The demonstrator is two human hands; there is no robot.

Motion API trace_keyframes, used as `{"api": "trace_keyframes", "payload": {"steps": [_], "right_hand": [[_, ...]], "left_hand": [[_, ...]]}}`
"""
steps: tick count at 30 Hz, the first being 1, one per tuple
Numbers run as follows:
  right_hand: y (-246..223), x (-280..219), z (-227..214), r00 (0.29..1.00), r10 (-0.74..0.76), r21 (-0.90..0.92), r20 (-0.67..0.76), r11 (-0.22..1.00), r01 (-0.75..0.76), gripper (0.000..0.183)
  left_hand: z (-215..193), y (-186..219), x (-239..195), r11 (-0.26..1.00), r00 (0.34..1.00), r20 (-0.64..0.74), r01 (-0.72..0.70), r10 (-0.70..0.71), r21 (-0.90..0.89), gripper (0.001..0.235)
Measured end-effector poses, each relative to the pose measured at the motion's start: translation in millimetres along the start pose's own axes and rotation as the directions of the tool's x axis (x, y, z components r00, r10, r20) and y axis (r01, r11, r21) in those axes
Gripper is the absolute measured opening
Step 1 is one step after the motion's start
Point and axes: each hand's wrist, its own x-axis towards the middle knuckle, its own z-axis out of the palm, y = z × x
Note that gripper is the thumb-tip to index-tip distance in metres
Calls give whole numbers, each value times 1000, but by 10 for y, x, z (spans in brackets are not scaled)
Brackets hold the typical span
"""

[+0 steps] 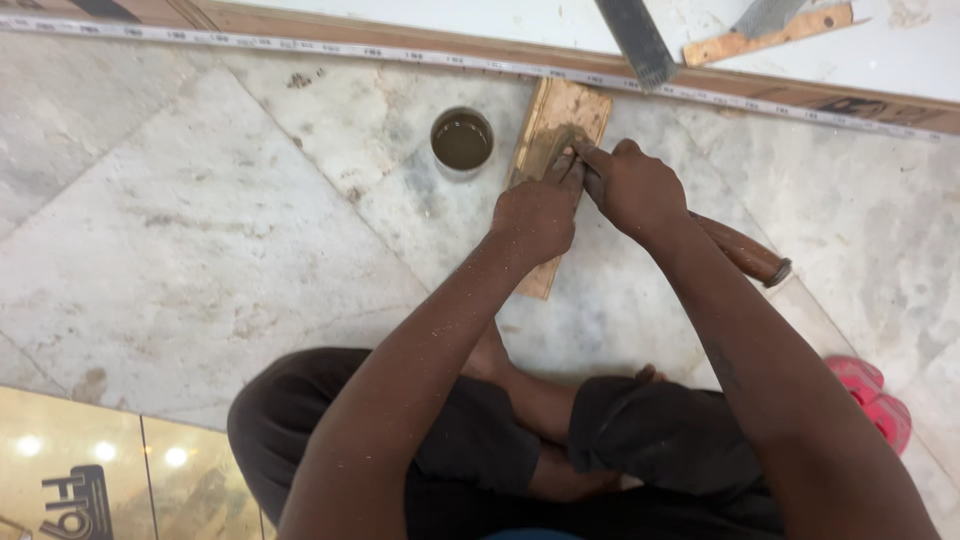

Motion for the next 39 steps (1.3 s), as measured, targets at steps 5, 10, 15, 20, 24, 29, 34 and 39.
{"api": "trace_keyframes", "payload": {"steps": [5,10,15,20,24,29,34,39], "right_hand": [[-209,-447,207,994,-83,49,68,996,79,43],[-15,-154,214,994,0,24,111,1000,-3,36],[-57,-148,153,998,20,5,66,1000,-20,31],[-43,-346,332,995,-80,30,61,996,78,46],[86,34,186,1000,17,40,-13,999,-17,45],[-59,-341,264,995,-87,36,-41,995,88,44],[-191,-470,195,999,-44,128,-14,991,46,50],[-166,-429,127,999,-41,110,31,993,38,51]], "left_hand": [[186,-62,-668,992,988,-92,-126,123,-26,76],[128,-73,-214,1000,1000,1,-26,26,-6,67],[212,8,-357,1000,997,-70,-29,29,13,73],[352,-37,-638,999,998,-26,-54,54,5,76],[266,8,66,1000,991,-133,25,-23,16,73],[518,159,-546,993,954,-298,-1,37,119,76],[415,399,-948,995,991,-124,43,-54,-88,76],[429,368,-866,996,955,-292,-65,44,-62,77]]}}
